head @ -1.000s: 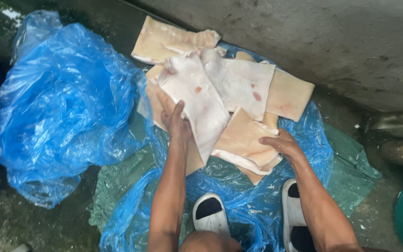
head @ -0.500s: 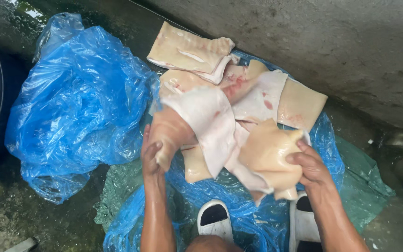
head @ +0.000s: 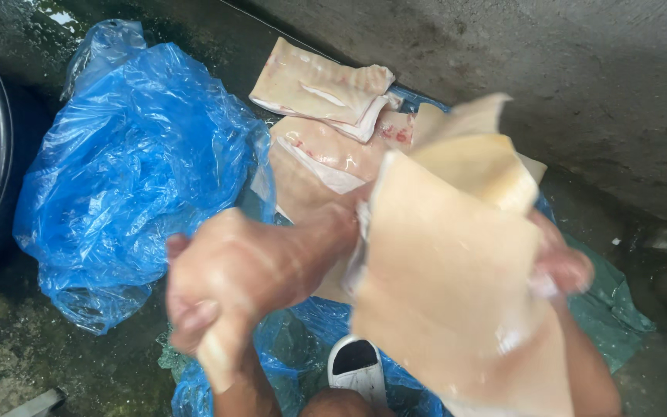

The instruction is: The person picks up flat pieces of raw meat from a blue plastic sheet, washes them by hand in a green bucket of water, and places the cleaned pieces into a blue plastic basket. The process is repeated for multiple pieces.

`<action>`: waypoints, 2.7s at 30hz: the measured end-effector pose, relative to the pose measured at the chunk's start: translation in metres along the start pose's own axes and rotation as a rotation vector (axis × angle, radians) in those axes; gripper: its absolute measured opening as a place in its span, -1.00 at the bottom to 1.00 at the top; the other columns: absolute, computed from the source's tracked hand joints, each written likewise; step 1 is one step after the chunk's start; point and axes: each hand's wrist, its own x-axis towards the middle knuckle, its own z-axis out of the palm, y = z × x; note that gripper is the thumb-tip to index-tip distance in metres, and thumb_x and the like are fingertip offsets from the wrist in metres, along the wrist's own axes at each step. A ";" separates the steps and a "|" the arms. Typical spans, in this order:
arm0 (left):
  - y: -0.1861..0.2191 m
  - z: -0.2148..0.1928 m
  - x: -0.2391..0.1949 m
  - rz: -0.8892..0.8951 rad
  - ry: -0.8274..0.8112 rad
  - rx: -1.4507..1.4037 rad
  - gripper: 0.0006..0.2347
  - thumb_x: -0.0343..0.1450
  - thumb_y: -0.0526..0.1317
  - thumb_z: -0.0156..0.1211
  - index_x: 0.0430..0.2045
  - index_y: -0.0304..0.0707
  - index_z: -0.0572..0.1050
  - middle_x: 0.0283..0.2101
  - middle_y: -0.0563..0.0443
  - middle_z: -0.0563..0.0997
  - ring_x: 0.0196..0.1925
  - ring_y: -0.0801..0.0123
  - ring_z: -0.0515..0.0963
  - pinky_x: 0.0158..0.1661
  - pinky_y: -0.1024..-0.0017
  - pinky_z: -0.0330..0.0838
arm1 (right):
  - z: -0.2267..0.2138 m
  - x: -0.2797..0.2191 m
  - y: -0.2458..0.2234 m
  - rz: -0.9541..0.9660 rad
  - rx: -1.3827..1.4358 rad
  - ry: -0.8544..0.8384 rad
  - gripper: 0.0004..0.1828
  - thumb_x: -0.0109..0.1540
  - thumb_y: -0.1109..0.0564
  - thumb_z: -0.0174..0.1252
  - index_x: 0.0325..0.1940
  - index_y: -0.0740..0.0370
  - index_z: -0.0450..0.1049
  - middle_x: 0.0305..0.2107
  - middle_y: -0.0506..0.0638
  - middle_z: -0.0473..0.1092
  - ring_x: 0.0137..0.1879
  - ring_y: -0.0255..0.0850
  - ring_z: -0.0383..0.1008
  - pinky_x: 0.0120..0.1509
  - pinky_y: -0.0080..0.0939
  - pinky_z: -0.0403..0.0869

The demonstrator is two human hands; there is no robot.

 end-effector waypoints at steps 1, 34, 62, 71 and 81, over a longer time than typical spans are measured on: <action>0.004 0.001 0.000 -0.001 -0.015 0.007 -0.24 0.19 -0.30 0.28 0.37 -0.38 0.15 0.14 -0.35 0.44 0.17 -0.06 0.50 0.25 0.10 0.40 | -0.013 0.019 0.008 -0.003 -0.011 0.007 -0.05 -0.07 0.17 0.24 0.36 0.70 0.22 0.11 0.40 0.45 0.18 0.11 0.55 0.35 0.01 0.47; -0.249 -0.154 0.029 -0.406 0.272 1.165 0.08 0.16 0.00 0.59 0.40 -0.57 -0.14 0.40 -0.55 0.08 0.45 -0.18 0.14 0.36 0.13 0.09 | -0.252 0.071 0.012 0.063 -0.518 0.854 -0.41 0.05 0.25 0.26 0.19 0.35 0.41 -0.02 0.12 0.49 0.02 -0.03 0.60 0.11 0.00 0.61; -0.224 -0.179 0.037 -0.573 0.144 -0.278 -0.22 0.42 0.34 -0.10 0.39 -0.32 0.15 0.36 -0.26 0.37 0.31 -0.11 0.43 0.17 -0.06 0.41 | -0.143 0.092 0.109 0.066 -1.415 0.578 -0.14 0.15 -0.13 0.39 0.36 0.41 0.26 0.18 0.32 0.33 0.28 0.06 0.36 0.31 0.00 0.38; -0.246 -0.195 0.043 -0.734 0.247 0.160 -0.29 0.35 -0.08 0.18 0.39 -0.06 -0.04 0.32 -0.16 0.31 0.30 0.01 0.42 0.14 -0.07 0.48 | -0.182 0.112 0.113 0.479 -0.553 0.374 -0.10 0.14 -0.09 0.26 0.49 0.25 0.13 0.28 0.21 0.30 0.37 0.02 0.34 0.39 0.04 0.39; -0.234 -0.160 0.024 -0.710 0.086 0.070 -0.43 0.36 -0.24 0.34 0.24 -0.57 0.31 0.12 -0.33 0.55 0.07 -0.01 0.61 0.03 0.06 0.61 | -0.121 0.085 0.145 0.266 -0.421 0.365 0.12 0.01 0.15 0.32 0.55 0.02 -0.13 0.30 0.19 0.19 0.36 0.00 0.34 0.35 0.05 0.45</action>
